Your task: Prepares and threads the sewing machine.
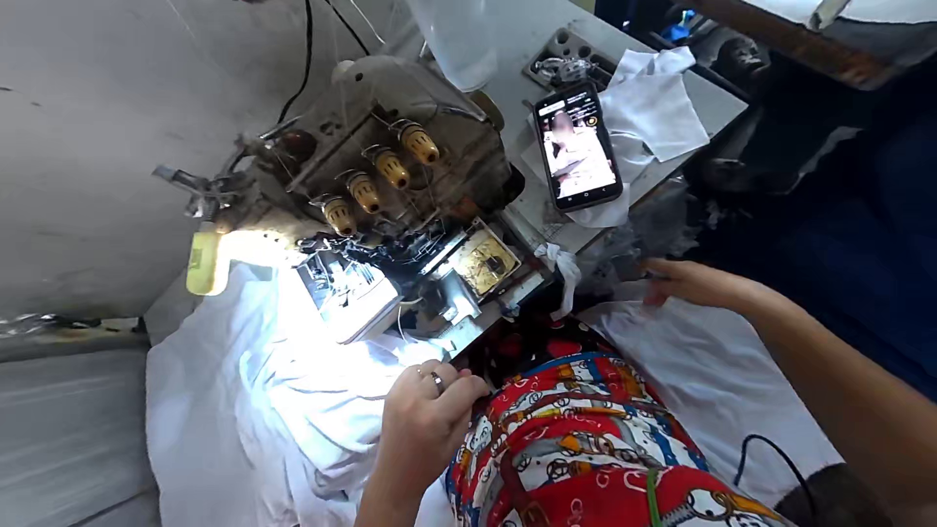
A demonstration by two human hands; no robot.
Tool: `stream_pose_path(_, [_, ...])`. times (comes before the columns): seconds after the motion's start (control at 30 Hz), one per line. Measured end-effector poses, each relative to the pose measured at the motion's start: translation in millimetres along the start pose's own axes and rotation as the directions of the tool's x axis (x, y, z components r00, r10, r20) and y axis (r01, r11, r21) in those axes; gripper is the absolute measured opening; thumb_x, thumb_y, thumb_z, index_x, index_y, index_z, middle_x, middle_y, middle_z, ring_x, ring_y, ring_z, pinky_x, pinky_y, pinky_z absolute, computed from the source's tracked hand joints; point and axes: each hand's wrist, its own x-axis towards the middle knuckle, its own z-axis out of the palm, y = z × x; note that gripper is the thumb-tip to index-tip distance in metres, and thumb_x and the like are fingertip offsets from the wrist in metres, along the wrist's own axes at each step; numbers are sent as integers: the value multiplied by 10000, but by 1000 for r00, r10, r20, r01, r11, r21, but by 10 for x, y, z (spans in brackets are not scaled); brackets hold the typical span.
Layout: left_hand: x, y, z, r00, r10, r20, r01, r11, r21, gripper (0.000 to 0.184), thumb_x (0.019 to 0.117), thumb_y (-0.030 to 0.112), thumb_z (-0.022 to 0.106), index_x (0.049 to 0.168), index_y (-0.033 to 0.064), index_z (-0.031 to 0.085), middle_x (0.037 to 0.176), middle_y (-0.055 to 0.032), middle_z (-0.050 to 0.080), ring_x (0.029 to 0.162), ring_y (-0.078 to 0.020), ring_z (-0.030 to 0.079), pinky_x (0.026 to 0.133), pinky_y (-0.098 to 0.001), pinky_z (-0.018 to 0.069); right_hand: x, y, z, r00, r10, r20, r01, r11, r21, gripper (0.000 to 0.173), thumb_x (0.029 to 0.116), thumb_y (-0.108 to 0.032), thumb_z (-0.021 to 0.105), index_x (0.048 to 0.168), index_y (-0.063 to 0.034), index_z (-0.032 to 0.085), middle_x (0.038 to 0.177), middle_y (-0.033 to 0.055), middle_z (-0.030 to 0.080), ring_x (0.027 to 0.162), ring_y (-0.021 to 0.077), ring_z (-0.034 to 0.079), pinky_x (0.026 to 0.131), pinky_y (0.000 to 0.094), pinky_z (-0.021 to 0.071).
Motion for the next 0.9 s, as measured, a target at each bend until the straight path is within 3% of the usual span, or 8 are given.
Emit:
stream_pose_path(0.1, [12,21,28,998,47,36,-47,999,7,231,987,182,520,890,180,729,687,-13,568,694,-144,561,668,-249,443,316,217,-109,977,150,-154,-124,978,170,626,1060,-65,519,1627,-131,262,1354,321,568,1198,459,582,998,600,457])
stream_pose_path(0.17, [12,22,15,997,63,54,-64,998,21,235,983,178,518,883,184,731,687,-7,587,690,-144,571,657,-253,445,520,272,-174,962,209,-175,-151,944,293,605,1071,-41,478,1622,-194,281,1517,271,437,1291,455,508,995,611,447])
stream_pose_path(0.33, [-83,7,17,998,39,58,-42,998,50,234,983,204,523,885,203,736,681,7,590,676,-135,578,623,-251,445,865,298,-292,874,208,-438,-115,967,228,333,1083,-105,481,1390,-3,559,1265,298,622,1021,432,676,855,584,546])
stream_pose_path(0.4, [-121,0,40,998,24,64,-28,998,52,230,982,206,526,886,205,735,691,9,601,682,-133,584,626,-248,449,916,298,-333,855,147,-498,-100,988,120,303,1055,-46,513,1331,50,592,1288,332,601,1126,483,629,952,634,494])
stream_pose_path(0.53, [-132,5,53,997,27,74,-31,998,55,229,969,189,533,877,199,743,697,12,621,699,-127,608,645,-239,470,950,299,-381,883,14,-469,-63,994,-88,358,973,102,530,1293,17,667,1545,361,360,1441,542,333,1147,657,313])
stream_pose_path(0.6, [-123,1,54,997,32,73,-36,998,52,235,974,189,526,879,196,741,681,11,598,678,-130,589,630,-245,459,936,281,-381,871,29,-491,-66,996,-57,297,977,98,536,1216,29,699,1418,337,520,1312,516,503,1067,653,407])
stream_pose_path(0.7, [-107,6,61,997,34,74,-37,998,45,231,970,182,529,881,193,743,666,11,577,662,-129,572,622,-244,449,864,205,-385,867,128,-482,-128,991,31,282,1021,-15,563,1288,27,645,1190,317,654,1019,482,669,903,646,513])
stream_pose_path(0.9, [-107,14,59,997,35,76,-39,998,54,230,961,177,532,882,195,747,675,13,597,664,-133,584,619,-245,453,743,176,-354,840,-44,-540,-72,979,-193,190,969,73,577,1115,115,692,1321,353,577,1215,539,563,1030,676,428])
